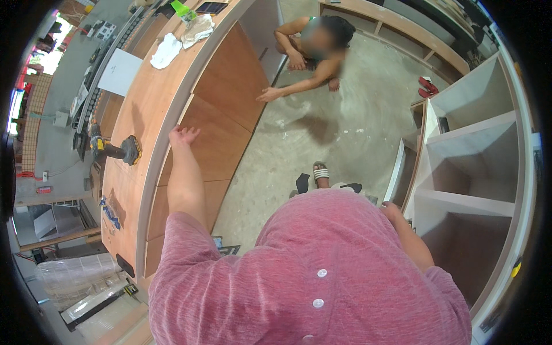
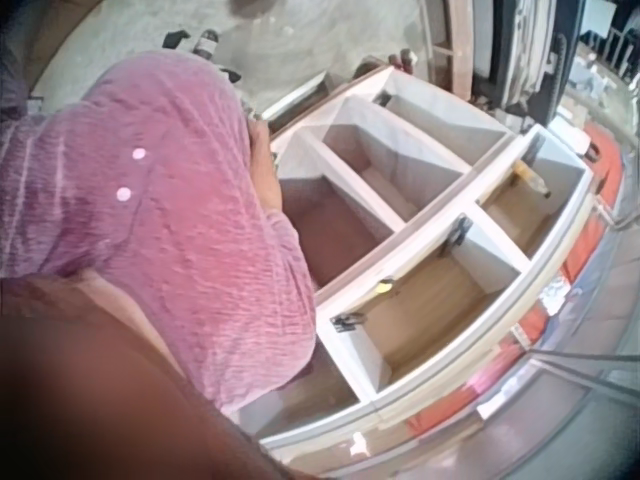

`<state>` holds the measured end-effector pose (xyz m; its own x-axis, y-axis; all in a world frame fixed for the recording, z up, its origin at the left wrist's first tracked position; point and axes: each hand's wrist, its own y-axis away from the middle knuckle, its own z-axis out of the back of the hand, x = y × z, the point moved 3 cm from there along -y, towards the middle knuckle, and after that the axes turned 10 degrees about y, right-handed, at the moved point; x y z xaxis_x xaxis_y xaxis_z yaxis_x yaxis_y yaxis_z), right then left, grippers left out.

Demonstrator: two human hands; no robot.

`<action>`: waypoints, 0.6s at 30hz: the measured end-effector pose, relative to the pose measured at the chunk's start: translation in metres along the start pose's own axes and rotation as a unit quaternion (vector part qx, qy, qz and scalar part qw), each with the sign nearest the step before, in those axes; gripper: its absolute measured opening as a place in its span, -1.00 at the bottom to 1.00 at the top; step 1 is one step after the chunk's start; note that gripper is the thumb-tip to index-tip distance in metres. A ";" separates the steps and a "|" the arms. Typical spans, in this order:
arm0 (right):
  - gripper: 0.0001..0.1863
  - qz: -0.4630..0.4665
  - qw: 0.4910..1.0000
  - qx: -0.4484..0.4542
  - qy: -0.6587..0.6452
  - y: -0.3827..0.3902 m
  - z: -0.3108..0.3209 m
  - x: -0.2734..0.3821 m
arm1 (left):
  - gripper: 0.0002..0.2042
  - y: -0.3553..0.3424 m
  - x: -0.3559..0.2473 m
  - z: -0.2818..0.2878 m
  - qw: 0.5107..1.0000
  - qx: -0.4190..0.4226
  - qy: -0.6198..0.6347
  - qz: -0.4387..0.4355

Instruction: The person installs hinges on a white cabinet door using a cordless drill. They position the door, align the hinges, and drive screws into the cabinet frame while another person holds the door steady.

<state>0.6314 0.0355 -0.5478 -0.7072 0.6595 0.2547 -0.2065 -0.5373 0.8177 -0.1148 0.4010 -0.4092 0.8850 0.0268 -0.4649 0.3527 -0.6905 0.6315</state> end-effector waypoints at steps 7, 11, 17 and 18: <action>-0.25 -0.041 0.998 -0.038 0.032 0.019 -0.024 -0.035 | -0.42 -0.010 0.014 0.059 0.884 -0.073 -0.461 -0.021; -0.29 -0.005 0.999 -0.040 0.004 0.014 -0.033 -0.020 | -0.49 -0.027 0.078 0.158 0.682 0.010 -0.730 -0.043; -0.48 0.055 0.998 0.013 -0.017 0.021 -0.046 0.007 | -0.44 0.099 0.257 0.385 0.504 0.163 -0.841 0.115; -0.51 0.041 0.997 0.031 -0.058 0.023 -0.043 0.013 | -0.44 0.128 0.281 0.417 0.430 0.180 -0.865 0.185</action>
<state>0.5889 0.0093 -0.5478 -0.6365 0.6729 0.3769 -0.1069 -0.5610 0.8209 0.0521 0.0187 -0.7179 -0.8001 -0.4966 -0.3365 -0.0603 -0.4915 0.8688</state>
